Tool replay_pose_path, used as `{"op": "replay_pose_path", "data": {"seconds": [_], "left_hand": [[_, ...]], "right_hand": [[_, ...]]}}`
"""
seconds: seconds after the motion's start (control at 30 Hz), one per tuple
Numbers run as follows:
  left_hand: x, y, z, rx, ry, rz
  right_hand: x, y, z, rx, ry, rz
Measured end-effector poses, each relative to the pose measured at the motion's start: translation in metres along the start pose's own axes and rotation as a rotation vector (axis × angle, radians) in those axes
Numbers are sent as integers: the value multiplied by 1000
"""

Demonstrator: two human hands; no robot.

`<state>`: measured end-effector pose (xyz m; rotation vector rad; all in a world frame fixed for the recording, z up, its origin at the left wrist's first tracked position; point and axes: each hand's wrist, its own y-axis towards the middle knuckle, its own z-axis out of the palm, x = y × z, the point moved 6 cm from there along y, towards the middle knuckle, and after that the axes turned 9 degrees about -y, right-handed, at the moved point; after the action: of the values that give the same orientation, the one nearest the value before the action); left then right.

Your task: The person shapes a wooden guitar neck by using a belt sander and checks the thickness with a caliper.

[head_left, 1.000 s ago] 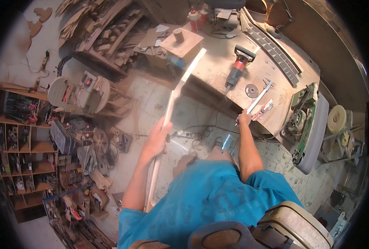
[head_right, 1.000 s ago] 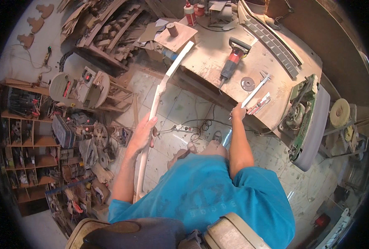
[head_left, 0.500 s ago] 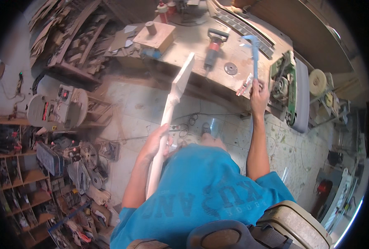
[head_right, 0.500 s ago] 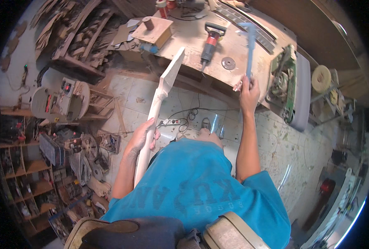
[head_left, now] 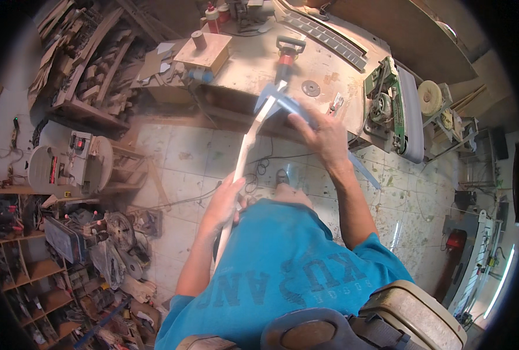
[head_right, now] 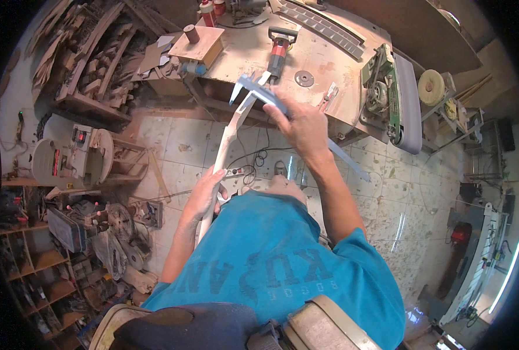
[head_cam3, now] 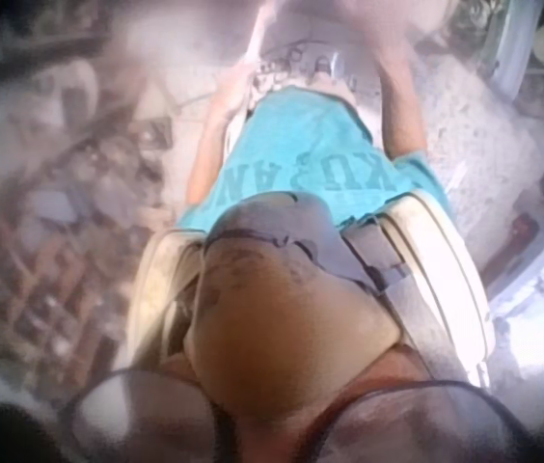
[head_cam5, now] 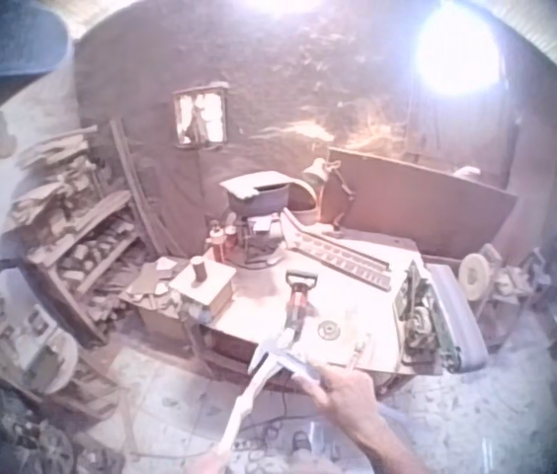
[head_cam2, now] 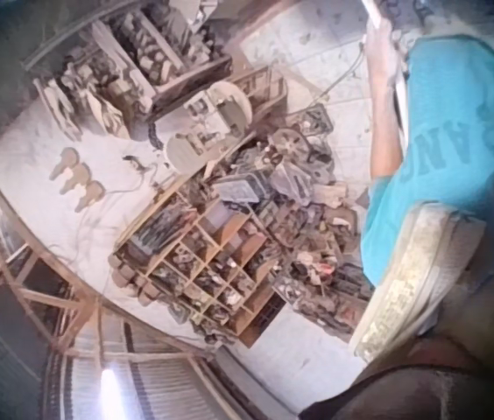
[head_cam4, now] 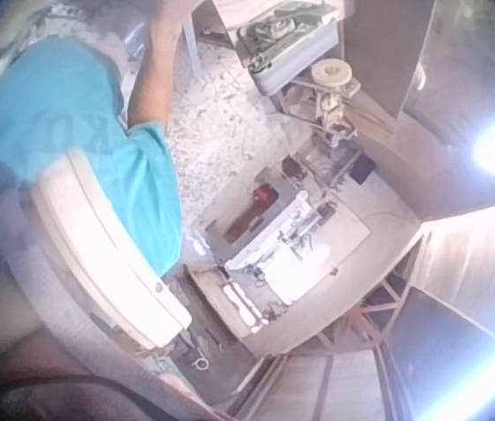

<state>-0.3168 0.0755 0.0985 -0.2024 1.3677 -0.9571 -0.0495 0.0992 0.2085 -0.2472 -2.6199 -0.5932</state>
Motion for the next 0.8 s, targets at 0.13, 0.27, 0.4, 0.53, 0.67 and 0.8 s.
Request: {"op": "replay_pose_path", "data": {"seconds": [0.13,0.27,0.4,0.53,0.67,0.8], "left_hand": [[-3,-7,0,-87,134,114],[-15,-20,-2,-118,247,8],[-18,-25,-4,-136,269,-10],[-17,-26,-3,-161,277,-24],[-14,-24,-4,-167,296,-9],[-3,-15,-9,-175,286,28]], "right_hand": [[8,-16,27,39,-163,-52],[3,-23,43,46,-46,-84],[17,-31,49,63,-39,-167],[17,-37,58,75,-9,-175],[13,-39,63,102,-63,-151],[11,-37,58,77,-101,-129]]}}
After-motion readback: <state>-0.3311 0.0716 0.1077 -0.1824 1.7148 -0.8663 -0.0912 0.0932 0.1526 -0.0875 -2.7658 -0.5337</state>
